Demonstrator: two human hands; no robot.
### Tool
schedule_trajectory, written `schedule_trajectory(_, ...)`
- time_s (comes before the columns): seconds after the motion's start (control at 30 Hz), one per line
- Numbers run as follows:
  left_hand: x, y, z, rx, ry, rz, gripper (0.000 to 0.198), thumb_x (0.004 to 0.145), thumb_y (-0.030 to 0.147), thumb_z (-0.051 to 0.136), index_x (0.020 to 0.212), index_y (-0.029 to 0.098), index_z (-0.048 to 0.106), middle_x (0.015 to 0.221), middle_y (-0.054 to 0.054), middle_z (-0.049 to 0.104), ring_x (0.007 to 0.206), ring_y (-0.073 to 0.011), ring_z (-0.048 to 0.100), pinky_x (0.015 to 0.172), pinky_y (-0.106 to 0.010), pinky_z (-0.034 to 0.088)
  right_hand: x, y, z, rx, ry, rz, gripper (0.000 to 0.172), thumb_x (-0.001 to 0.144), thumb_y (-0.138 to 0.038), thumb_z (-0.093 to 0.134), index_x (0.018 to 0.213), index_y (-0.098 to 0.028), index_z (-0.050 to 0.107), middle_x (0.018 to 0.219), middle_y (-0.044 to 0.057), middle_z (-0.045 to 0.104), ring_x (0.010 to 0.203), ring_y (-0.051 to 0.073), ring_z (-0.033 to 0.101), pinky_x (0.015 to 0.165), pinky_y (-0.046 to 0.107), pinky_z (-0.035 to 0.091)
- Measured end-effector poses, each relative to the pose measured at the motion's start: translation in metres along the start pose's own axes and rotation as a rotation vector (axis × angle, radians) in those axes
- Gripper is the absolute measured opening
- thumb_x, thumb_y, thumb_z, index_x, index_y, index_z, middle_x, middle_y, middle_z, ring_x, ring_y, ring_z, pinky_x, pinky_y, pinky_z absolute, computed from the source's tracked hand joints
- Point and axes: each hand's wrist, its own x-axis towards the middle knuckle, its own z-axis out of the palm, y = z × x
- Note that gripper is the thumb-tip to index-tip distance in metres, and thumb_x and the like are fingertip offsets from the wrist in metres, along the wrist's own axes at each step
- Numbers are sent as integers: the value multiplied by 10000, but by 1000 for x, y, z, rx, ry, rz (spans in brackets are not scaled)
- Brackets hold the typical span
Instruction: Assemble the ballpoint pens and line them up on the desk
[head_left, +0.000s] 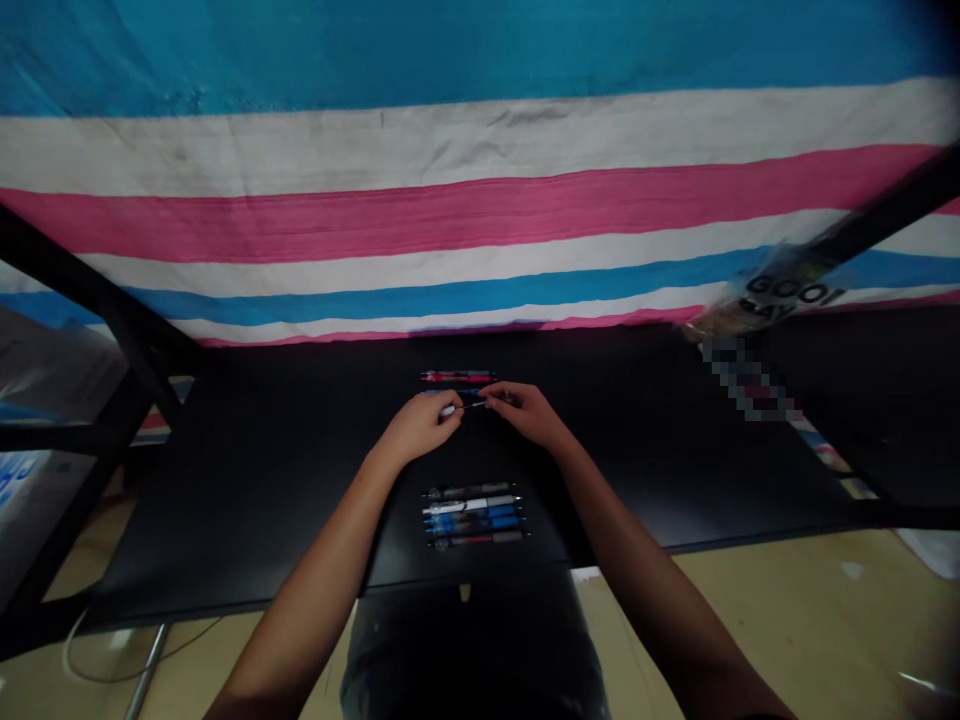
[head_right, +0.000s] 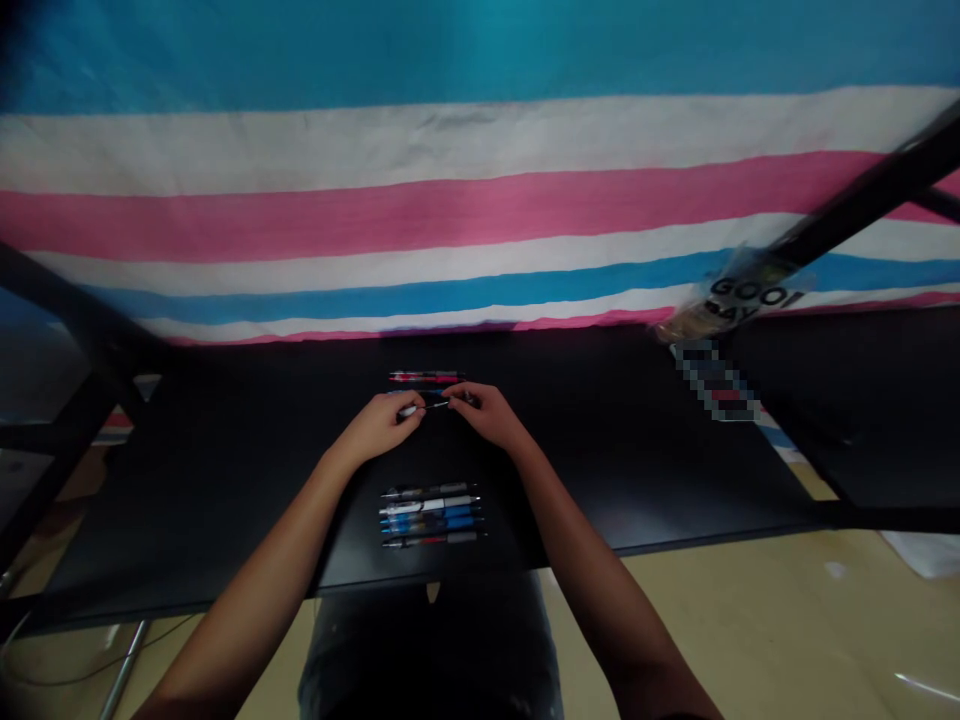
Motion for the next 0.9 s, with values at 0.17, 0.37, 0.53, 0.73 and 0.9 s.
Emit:
schedule_trajectory(0.17, 2, -1, 0, -11, -8, -8, 221, 978, 320, 530, 903, 187, 690, 772, -29, 680, 701, -180, 586, 668, -272, 358, 0, 1, 1, 88, 53, 31, 231, 843, -415, 711, 919, -213, 792, 689, 2, 637, 572, 127, 443, 540, 267, 312)
schedule_trajectory(0.37, 4, -7, 0, -48, 6, 16, 232, 973, 333, 541, 906, 178, 700, 783, -22, 690, 689, -169, 593, 659, -261, 363, 3, 7, 2, 309, 43, 83, 289, 811, -463, 753, 930, -201, 771, 729, 5, 653, 487, 78, 346, 473, 259, 223)
schedule_trajectory(0.53, 3, -5, 1, -55, -6, 10, 212, 948, 329, 574, 903, 173, 711, 783, -19, 697, 680, -162, 586, 653, -256, 365, 6, 8, 4, 440, 60, 87, 320, 792, -466, 781, 946, -186, 763, 659, -14, 613, 451, 58, 313, 450, 251, 168)
schedule_trajectory(0.73, 4, -14, 0, -72, 1, 17, 237, 940, 360, 582, 929, 170, 724, 829, -23, 715, 709, -164, 597, 675, -257, 395, 5, 5, 4, 474, 62, 68, 306, 778, -468, 800, 881, -183, 764, 683, 3, 643, 454, 55, 330, 444, 253, 182)
schedule_trajectory(0.9, 4, -25, -5, -168, 32, -23, 226, 896, 380, 655, 929, 175, 742, 860, -29, 728, 768, -174, 625, 712, -262, 430, 4, 8, 3, 493, 74, 80, 278, 753, -448, 830, 827, -188, 764, 669, -3, 620, 461, 58, 335, 448, 257, 195)
